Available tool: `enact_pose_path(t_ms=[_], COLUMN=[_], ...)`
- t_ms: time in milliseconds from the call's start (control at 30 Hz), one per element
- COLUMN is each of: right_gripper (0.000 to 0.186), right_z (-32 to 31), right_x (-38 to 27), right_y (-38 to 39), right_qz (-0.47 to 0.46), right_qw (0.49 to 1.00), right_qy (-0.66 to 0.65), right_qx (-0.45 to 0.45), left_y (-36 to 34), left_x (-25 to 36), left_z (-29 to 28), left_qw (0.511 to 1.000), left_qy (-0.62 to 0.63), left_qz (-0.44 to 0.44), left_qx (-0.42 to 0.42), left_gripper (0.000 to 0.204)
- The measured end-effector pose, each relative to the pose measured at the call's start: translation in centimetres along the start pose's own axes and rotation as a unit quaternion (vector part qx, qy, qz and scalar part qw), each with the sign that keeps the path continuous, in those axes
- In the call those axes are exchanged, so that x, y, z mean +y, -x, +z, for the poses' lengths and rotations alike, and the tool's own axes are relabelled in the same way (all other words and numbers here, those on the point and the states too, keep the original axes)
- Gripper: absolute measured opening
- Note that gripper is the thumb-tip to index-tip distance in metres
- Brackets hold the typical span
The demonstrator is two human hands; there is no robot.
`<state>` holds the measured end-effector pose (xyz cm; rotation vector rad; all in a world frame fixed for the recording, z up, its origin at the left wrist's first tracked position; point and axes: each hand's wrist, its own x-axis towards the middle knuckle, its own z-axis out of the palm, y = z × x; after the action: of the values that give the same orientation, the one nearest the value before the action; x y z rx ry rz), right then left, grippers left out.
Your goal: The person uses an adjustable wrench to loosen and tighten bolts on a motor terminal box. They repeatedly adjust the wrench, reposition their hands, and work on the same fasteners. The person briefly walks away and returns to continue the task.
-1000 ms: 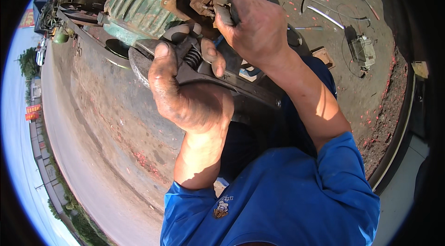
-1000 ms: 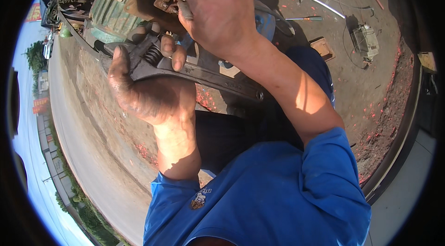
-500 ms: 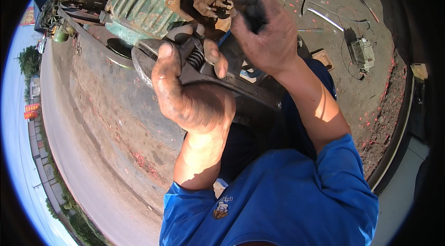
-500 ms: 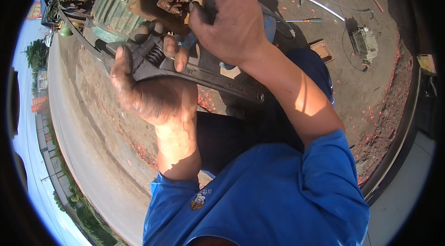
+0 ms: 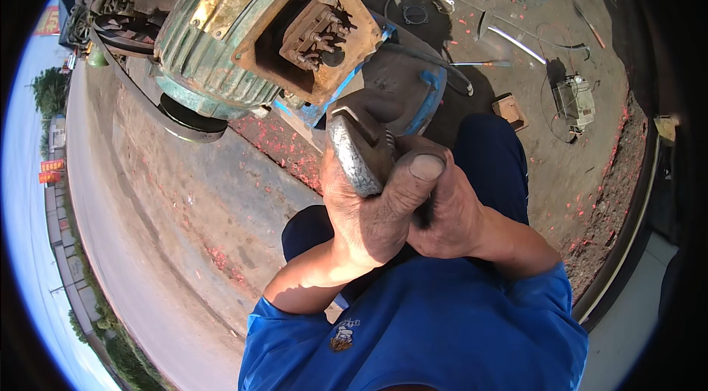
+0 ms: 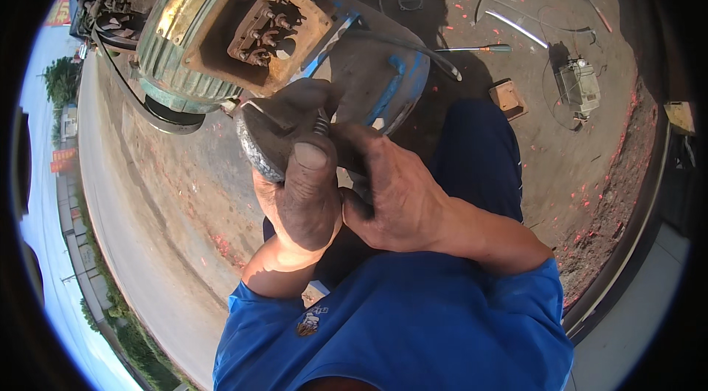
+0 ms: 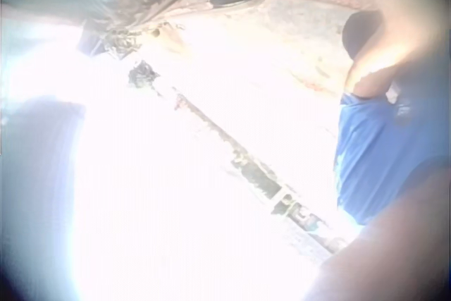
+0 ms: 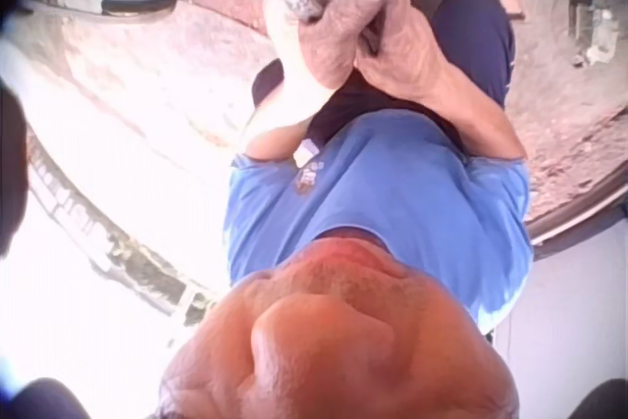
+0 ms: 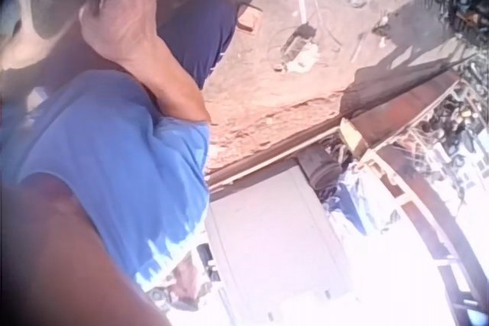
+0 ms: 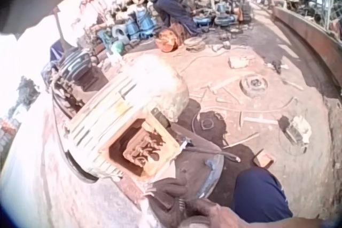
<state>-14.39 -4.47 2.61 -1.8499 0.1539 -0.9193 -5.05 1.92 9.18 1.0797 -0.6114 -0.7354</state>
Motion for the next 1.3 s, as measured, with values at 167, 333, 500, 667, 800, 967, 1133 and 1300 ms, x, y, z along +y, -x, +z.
enact_pose_path(t_ms=[167, 333, 500, 667, 800, 967, 1133, 1300], right_gripper=[0.059, 0.043, 0.036, 0.032, 0.025, 0.025, 0.037, 0.028], right_z=[-0.7, -3.7, -4.6, -4.8, -4.8, -4.6, -5.0, -4.7], right_x=[1.2, 0.3, 0.4, -1.0, -2.2, -2.7, -1.1, 1.2], right_y=[-1.4, -4.6, -7.6, -9.1, -9.6, -9.0, -8.6, -7.7], right_qz=[-0.022, 0.027, 0.123, 0.131, 0.207, 0.230, 0.231, 0.159], right_qw=[0.992, 0.986, 0.962, 0.939, 0.939, 0.947, 0.956, 0.976], right_qy=[0.091, 0.165, 0.221, 0.274, 0.214, 0.181, 0.106, 0.096], right_qx=[0.086, -0.029, -0.099, -0.158, -0.172, -0.129, -0.144, -0.115], left_y=[-1.3, -1.5, -2.9, -3.0, -3.1, -3.2, -3.2, -3.6], left_x=[-0.4, 0.0, -2.6, -2.6, -2.3, -3.2, -3.1, -3.2], left_z=[-1.4, -2.4, -2.8, -2.8, -3.0, -2.6, -2.2, -1.5], left_qw=[0.981, 0.987, 0.997, 0.995, 0.997, 0.989, 0.991, 0.996], left_qy=[-0.165, -0.123, 0.069, 0.091, 0.069, 0.115, 0.116, 0.014], left_qz=[-0.008, -0.010, -0.025, -0.013, -0.023, -0.055, -0.023, -0.028], left_qx=[-0.100, -0.099, -0.018, 0.044, 0.036, 0.075, 0.069, 0.088], left_gripper=[0.075, 0.075, 0.063, 0.057, 0.056, 0.053, 0.060, 0.064])
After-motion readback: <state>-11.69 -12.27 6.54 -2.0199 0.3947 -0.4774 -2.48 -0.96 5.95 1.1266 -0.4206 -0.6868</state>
